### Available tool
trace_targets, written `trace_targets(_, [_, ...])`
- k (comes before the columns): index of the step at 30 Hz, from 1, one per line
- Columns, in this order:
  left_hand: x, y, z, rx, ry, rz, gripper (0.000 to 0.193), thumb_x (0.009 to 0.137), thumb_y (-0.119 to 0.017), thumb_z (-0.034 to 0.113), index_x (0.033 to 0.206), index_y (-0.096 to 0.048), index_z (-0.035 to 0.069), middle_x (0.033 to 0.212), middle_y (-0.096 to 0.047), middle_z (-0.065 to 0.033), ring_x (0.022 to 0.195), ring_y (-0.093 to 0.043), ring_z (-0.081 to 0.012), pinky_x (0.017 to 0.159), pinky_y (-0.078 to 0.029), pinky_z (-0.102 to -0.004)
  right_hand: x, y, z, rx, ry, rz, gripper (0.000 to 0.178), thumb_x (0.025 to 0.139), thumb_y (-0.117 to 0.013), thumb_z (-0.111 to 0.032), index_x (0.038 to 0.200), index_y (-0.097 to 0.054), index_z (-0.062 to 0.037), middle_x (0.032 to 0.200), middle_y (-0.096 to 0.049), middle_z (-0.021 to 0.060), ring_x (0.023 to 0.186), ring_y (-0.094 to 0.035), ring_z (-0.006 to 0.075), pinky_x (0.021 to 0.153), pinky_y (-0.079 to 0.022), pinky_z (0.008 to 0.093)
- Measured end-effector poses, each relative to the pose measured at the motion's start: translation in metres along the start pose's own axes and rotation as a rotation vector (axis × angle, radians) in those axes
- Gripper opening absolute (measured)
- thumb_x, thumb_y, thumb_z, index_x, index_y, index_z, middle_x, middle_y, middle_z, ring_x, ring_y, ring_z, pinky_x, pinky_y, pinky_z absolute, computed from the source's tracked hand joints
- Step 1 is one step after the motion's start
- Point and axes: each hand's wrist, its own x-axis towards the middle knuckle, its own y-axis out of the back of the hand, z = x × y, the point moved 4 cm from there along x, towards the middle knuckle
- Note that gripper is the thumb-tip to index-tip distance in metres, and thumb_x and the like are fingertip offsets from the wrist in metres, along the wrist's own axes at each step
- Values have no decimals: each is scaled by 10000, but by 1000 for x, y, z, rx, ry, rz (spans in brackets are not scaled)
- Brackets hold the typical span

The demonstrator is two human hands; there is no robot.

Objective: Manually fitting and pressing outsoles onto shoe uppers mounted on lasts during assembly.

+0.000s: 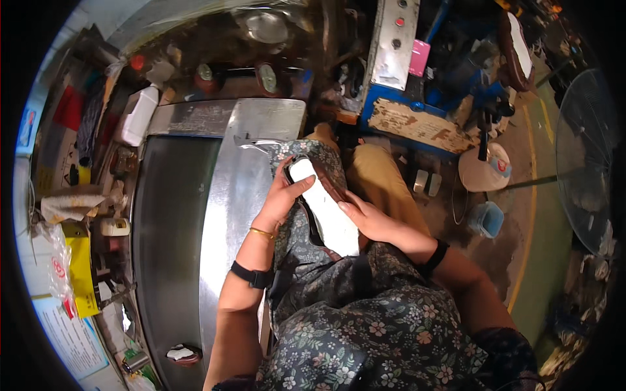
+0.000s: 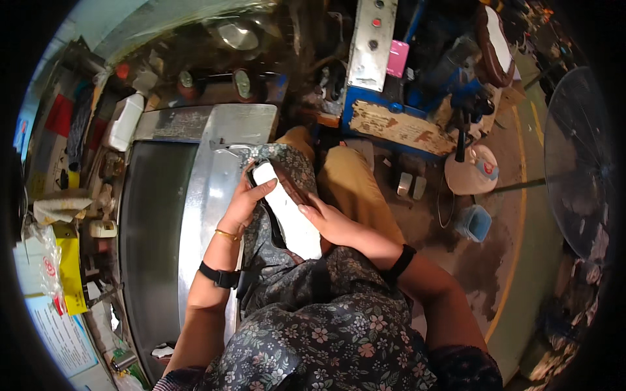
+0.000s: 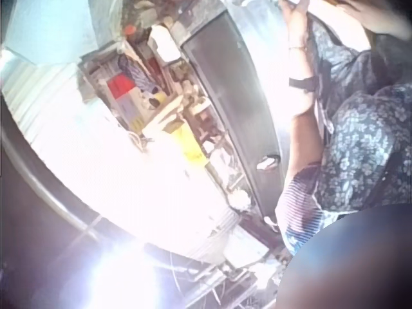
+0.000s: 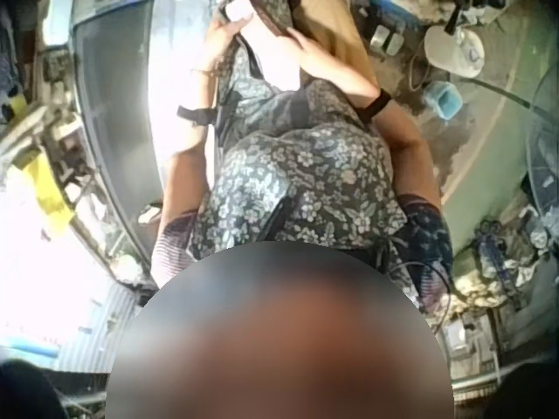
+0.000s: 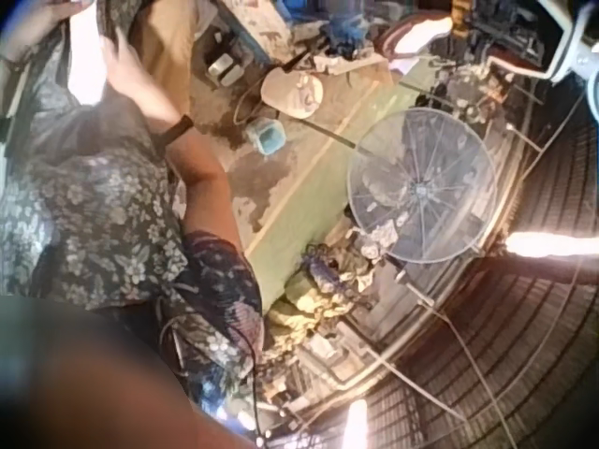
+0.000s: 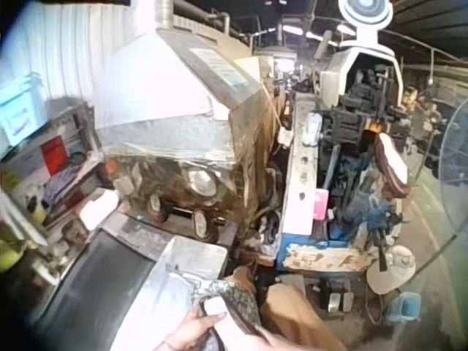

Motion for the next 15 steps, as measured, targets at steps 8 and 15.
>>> trace_targets(8, [2, 16, -17, 839, 88, 453, 524, 1029, -318, 380, 1129, -618, -37, 1129, -632, -299, 1090, -580, -462, 935, -457, -487, 43, -22, -30, 175, 93, 56, 681, 1022, -455, -334, 1476, -166, 84, 1344, -489, 270, 1244, -499, 280, 1015, -398, 349])
trace_targets(15, [1, 33, 26, 981, 124, 43, 570, 1044, -286, 426, 1360, -447, -20, 1371, -459, -290, 1313, -417, -379, 1091, -334, -412, 57, -61, -27, -27, 298, 272, 677, 1015, -436, -307, 1479, -111, 62, 1287, -479, 364, 1201, -518, 437, 979, -425, 410])
